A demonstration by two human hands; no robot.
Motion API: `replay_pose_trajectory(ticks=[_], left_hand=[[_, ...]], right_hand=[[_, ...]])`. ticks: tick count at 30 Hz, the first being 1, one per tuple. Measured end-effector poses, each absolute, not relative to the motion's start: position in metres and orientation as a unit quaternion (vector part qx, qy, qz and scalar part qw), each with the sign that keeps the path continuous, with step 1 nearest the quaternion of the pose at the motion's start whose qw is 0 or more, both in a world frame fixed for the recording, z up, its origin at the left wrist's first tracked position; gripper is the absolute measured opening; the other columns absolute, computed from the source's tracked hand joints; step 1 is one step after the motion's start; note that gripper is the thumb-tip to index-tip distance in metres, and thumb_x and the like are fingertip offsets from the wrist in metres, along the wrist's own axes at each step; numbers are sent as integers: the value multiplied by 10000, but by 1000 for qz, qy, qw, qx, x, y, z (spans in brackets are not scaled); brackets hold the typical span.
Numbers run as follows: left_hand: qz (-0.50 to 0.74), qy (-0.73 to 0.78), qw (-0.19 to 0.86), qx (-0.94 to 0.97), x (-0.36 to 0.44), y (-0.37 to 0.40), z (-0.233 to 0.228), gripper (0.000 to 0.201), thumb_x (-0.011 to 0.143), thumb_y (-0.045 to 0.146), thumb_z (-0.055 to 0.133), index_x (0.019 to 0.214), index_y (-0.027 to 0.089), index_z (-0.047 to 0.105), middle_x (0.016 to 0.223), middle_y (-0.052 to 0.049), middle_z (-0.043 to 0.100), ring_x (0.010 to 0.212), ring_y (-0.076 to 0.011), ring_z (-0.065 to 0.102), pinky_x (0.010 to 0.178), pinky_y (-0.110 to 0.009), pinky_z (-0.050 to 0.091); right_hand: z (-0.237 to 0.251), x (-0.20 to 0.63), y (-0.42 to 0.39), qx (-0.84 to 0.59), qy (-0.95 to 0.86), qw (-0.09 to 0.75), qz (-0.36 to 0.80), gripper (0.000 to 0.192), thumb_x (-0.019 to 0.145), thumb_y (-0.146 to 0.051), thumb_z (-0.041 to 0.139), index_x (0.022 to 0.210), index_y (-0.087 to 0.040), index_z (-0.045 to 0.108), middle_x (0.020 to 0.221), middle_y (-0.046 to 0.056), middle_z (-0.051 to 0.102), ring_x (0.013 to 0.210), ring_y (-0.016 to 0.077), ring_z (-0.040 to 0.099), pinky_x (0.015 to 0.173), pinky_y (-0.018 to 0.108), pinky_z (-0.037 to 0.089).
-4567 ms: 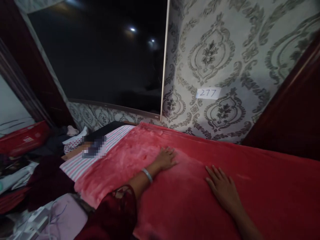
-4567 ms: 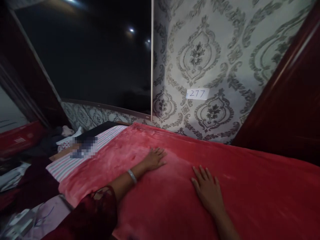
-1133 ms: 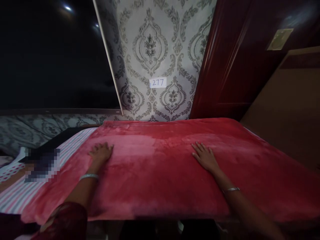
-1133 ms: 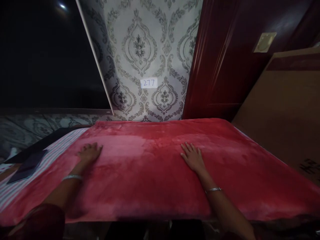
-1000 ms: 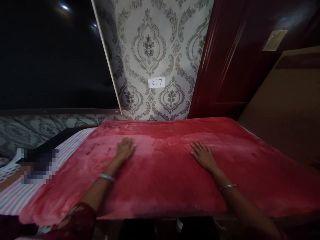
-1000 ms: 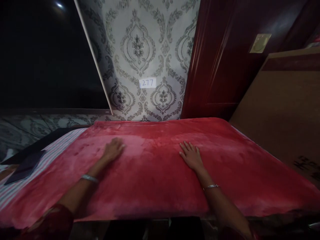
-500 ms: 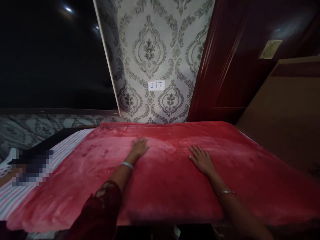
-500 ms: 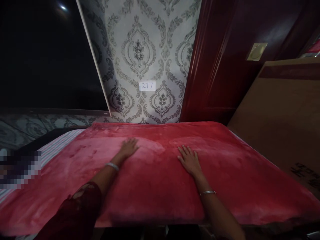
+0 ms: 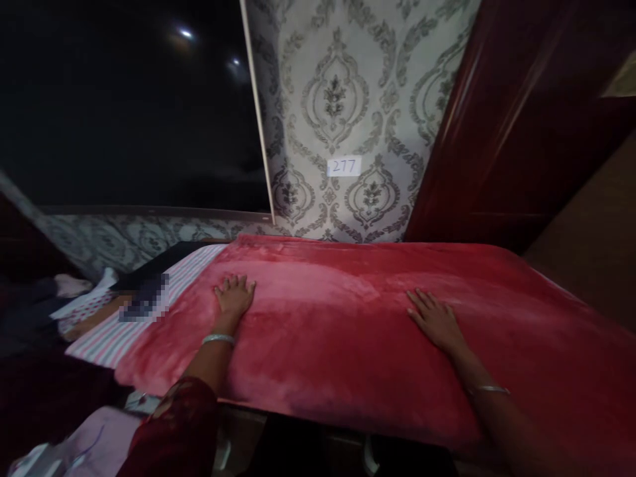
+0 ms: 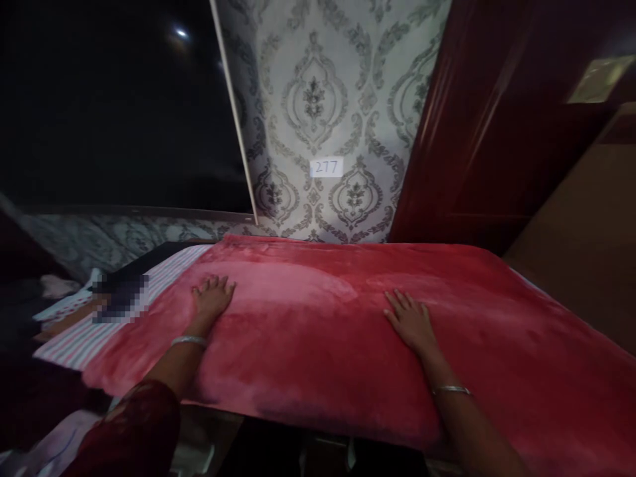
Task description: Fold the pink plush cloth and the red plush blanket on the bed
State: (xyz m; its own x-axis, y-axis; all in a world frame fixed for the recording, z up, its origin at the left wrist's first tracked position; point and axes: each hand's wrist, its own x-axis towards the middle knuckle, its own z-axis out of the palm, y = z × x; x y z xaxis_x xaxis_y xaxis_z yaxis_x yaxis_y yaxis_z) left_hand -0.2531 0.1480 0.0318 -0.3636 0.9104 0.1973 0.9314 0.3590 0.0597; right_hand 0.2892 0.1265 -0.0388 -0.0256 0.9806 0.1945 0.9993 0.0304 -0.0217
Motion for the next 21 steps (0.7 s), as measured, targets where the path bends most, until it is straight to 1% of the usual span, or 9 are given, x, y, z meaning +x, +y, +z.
replay_pose_trajectory(ticks=[3, 8, 10, 13, 16, 18, 19, 21], left_hand=[[-92, -842, 59, -529, -269, 136, 32, 614, 985, 500, 277, 1498, 211, 451, 1606, -134, 375, 1477, -368, 284, 1158, -661, 204], [-105, -868, 38, -483, -288, 120, 30, 645, 977, 537, 244, 1513, 227, 423, 1633, -133, 324, 1498, -398, 233, 1106, -734, 238], [-109, -875, 36, -470, -290, 116, 29, 656, 971, 541, 257, 1508, 206, 429, 1633, -156, 315, 1499, -416, 225, 1107, -732, 236], [-115, -881, 38, -458, -290, 110, 28, 675, 965, 529, 293, 1498, 141, 440, 1625, -201, 308, 1489, -455, 227, 1123, -712, 229], [-122, -878, 46, -461, -288, 104, 28, 677, 972, 500, 298, 1497, 95, 432, 1621, -228, 296, 1484, -477, 217, 1132, -713, 203], [-123, -866, 52, -482, -286, 102, 29, 671, 981, 495, 281, 1506, 101, 422, 1627, -221, 288, 1496, -463, 198, 1138, -717, 180], [-121, -856, 54, -501, -285, 102, 30, 662, 985, 493, 276, 1514, 119, 414, 1635, -203, 283, 1508, -439, 188, 1152, -705, 164], [-111, -825, 55, -551, -284, 106, 31, 628, 994, 481, 282, 1533, 179, 397, 1652, -141, 273, 1531, -358, 174, 1194, -638, 140]], right_hand=[[-46, 293, 130, -688, -718, 83, -63, 610, 986, -481, 257, 1547, -279, 383, 1626, 55, 331, 1486, 303, 306, 1148, 608, 303], [-49, 292, 131, -687, -717, 88, -71, 619, 973, -472, 247, 1543, -275, 391, 1617, 59, 352, 1477, 302, 325, 1143, 601, 311], [-49, 291, 131, -689, -716, 87, -71, 623, 970, -464, 242, 1540, -266, 397, 1614, 63, 357, 1476, 301, 328, 1144, 595, 311], [-49, 290, 132, -691, -714, 87, -74, 639, 959, -465, 237, 1534, -246, 410, 1611, 72, 363, 1478, 302, 325, 1143, 588, 315], [-55, 294, 135, -685, -718, 95, -75, 654, 943, -492, 230, 1526, -263, 419, 1599, 73, 385, 1466, 307, 347, 1125, 601, 333], [-62, 298, 139, -680, -721, 110, -78, 662, 926, -517, 229, 1512, -289, 437, 1578, 71, 420, 1450, 313, 375, 1111, 606, 348], [-66, 300, 142, -678, -721, 120, -82, 666, 915, -525, 228, 1502, -299, 450, 1566, 71, 438, 1443, 315, 386, 1105, 605, 355], [-75, 305, 147, -672, -721, 139, -92, 681, 894, -538, 224, 1482, -305, 477, 1547, 72, 465, 1434, 323, 400, 1096, 604, 368]])
